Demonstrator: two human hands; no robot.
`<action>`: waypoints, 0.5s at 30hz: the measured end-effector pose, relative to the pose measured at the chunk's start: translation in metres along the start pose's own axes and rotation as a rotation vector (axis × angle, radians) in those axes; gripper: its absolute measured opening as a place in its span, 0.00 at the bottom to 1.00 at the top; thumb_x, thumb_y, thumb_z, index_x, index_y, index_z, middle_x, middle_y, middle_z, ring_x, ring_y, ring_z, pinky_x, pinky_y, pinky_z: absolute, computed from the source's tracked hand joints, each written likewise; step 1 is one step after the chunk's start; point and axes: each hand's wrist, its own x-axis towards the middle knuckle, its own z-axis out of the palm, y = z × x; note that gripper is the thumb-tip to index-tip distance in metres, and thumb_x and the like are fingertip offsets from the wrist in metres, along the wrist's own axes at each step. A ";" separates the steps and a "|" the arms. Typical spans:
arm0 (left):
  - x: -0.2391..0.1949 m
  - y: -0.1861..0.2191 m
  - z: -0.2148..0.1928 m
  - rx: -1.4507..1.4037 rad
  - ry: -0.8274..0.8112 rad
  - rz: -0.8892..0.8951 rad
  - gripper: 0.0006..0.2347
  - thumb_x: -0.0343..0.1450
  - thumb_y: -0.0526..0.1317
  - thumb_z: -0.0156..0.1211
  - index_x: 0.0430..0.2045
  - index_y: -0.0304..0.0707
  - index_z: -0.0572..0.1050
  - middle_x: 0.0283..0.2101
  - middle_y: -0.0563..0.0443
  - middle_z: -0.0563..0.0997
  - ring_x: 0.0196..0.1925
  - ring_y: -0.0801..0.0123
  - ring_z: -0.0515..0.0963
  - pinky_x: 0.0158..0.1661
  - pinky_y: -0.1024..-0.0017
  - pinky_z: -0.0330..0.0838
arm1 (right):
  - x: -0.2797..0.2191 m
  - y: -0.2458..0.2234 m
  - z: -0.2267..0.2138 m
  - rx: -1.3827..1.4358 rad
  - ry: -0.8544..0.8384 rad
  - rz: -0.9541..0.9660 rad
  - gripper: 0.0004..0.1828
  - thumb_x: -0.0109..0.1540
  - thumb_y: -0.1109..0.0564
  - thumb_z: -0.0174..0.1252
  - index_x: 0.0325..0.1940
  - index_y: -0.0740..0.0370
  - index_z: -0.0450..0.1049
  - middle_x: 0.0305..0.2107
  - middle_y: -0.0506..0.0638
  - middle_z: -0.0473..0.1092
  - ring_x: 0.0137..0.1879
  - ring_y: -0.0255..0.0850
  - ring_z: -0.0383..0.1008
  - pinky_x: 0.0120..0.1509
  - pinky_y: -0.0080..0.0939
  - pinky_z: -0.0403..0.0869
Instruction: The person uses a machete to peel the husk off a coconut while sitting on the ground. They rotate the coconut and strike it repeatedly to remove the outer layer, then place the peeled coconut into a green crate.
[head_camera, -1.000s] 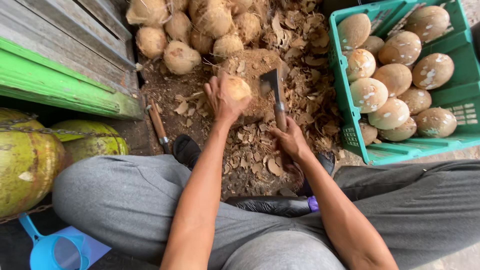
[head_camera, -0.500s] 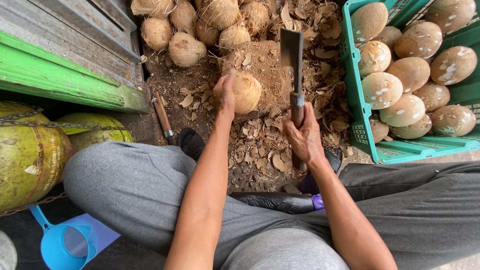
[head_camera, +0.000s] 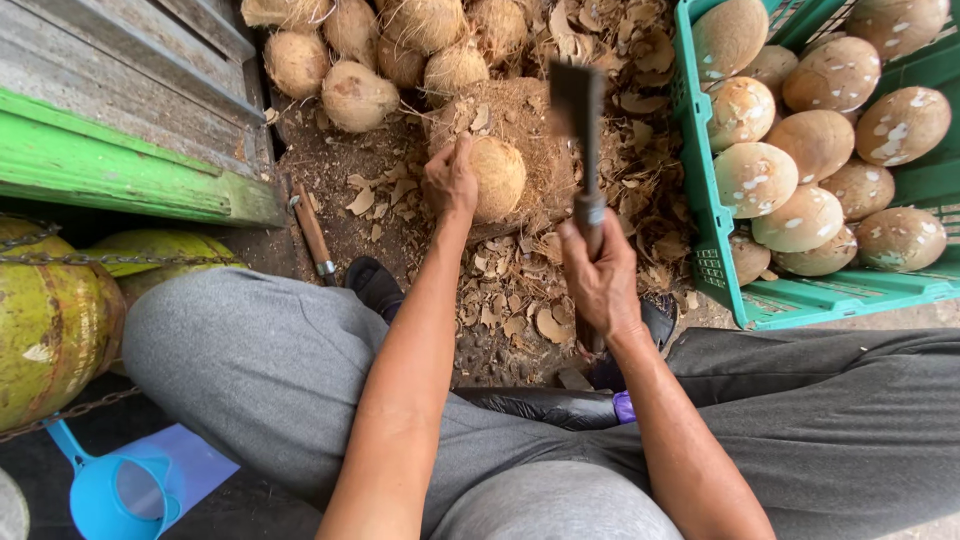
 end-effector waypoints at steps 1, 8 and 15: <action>0.002 0.001 0.000 0.018 0.005 0.014 0.25 0.71 0.66 0.42 0.15 0.48 0.72 0.20 0.54 0.69 0.20 0.70 0.65 0.22 0.68 0.55 | 0.002 0.001 0.002 0.037 0.034 -0.026 0.10 0.69 0.48 0.51 0.43 0.55 0.65 0.19 0.41 0.62 0.21 0.30 0.63 0.20 0.35 0.68; 0.001 0.006 0.007 0.098 0.066 0.097 0.23 0.70 0.62 0.43 0.11 0.48 0.68 0.21 0.56 0.72 0.23 0.69 0.68 0.26 0.70 0.60 | 0.013 0.011 0.023 -0.281 -0.141 0.154 0.23 0.74 0.46 0.56 0.27 0.57 0.64 0.15 0.43 0.59 0.18 0.31 0.54 0.20 0.32 0.61; -0.001 0.004 0.004 0.083 0.071 0.024 0.23 0.68 0.63 0.45 0.09 0.49 0.66 0.18 0.57 0.70 0.22 0.69 0.68 0.27 0.69 0.61 | 0.010 0.011 0.017 0.293 0.061 -0.117 0.17 0.68 0.49 0.56 0.29 0.54 0.63 0.16 0.42 0.62 0.19 0.30 0.60 0.19 0.33 0.61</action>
